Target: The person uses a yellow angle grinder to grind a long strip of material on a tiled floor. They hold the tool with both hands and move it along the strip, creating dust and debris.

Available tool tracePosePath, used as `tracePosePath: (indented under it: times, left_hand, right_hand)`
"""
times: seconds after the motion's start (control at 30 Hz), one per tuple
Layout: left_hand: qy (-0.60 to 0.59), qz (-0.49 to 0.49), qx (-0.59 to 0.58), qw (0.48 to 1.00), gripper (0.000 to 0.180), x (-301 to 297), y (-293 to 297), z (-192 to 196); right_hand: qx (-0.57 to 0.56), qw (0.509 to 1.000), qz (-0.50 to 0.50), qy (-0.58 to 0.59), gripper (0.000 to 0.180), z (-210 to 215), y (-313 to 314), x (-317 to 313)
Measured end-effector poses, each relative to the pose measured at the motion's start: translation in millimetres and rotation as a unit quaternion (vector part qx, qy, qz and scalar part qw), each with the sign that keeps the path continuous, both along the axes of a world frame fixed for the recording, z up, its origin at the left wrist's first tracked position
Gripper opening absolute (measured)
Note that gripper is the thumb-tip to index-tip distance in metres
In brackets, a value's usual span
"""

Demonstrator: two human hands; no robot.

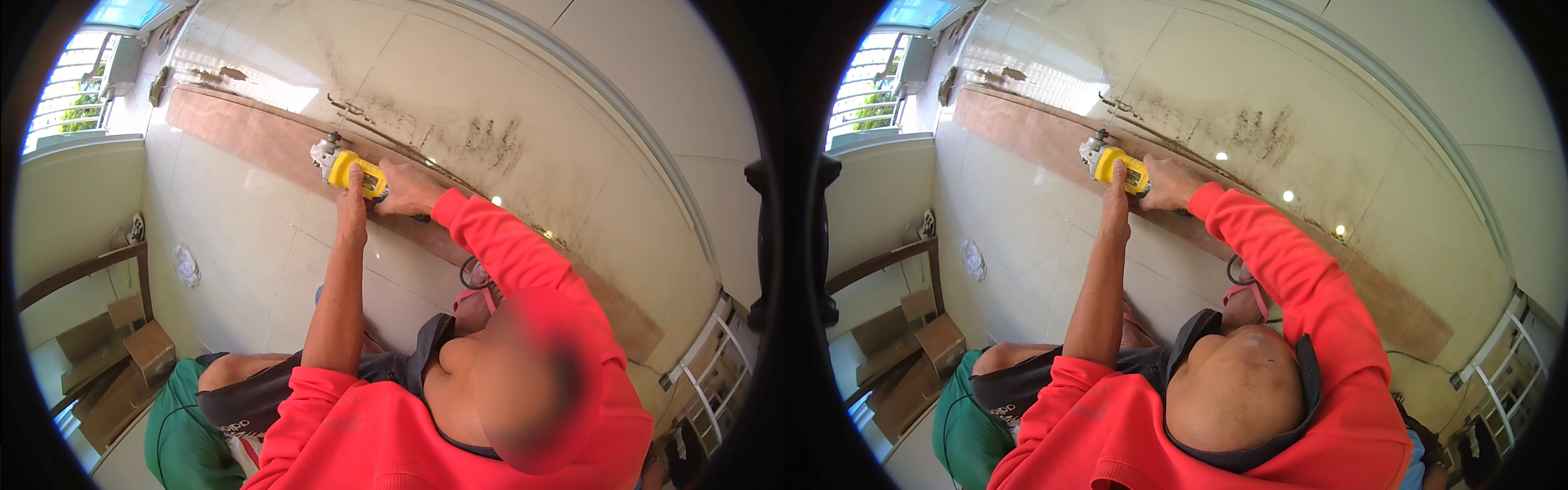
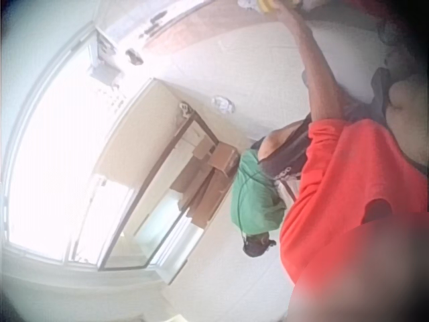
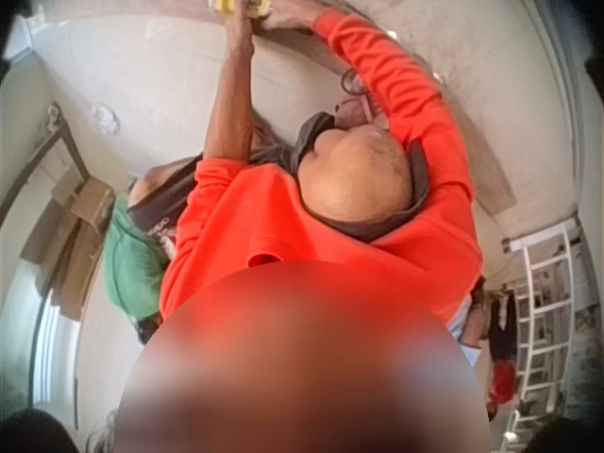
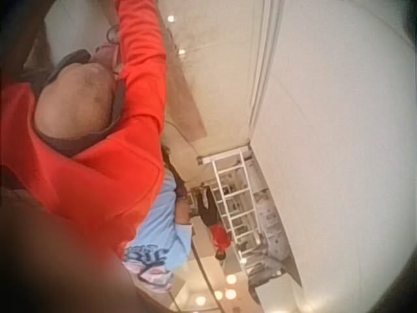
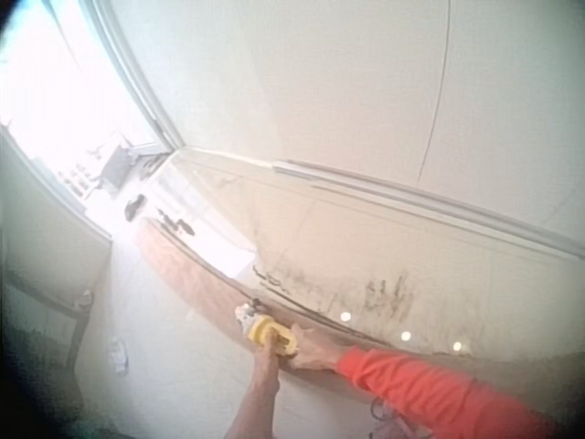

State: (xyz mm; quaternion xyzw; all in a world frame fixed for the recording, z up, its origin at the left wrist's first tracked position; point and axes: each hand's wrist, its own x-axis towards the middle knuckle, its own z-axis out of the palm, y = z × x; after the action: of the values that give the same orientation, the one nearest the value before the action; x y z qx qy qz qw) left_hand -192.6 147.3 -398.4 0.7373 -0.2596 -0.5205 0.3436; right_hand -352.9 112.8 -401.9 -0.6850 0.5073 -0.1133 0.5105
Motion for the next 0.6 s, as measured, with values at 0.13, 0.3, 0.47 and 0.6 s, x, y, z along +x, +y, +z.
tracePosePath:
  times: [0.13,0.3,0.47,0.6]
  left_hand:
    - [-0.007,0.001,0.006,1.0,0.085,0.6,-0.2,0.2]
    - [-0.002,-0.007,0.011,1.0,0.085,3.9,-0.9,-3.4]
    - [-0.006,-0.008,0.019,1.0,0.084,4.2,-0.8,-4.7]
    - [-0.002,-0.01,0.005,1.0,0.083,3.0,-0.2,-3.0]
  right_hand:
    - [0.0,1.0,-0.001,-0.006,0.074,-0.4,0.1,0.2]
    - [-0.001,1.0,0.001,-0.003,0.075,-2.9,-0.3,0.9]
    - [-0.01,1.0,0.001,-0.001,0.076,-7.0,0.1,1.5]
    - [-0.01,1.0,-0.001,-0.006,0.074,-8.2,0.9,1.4]
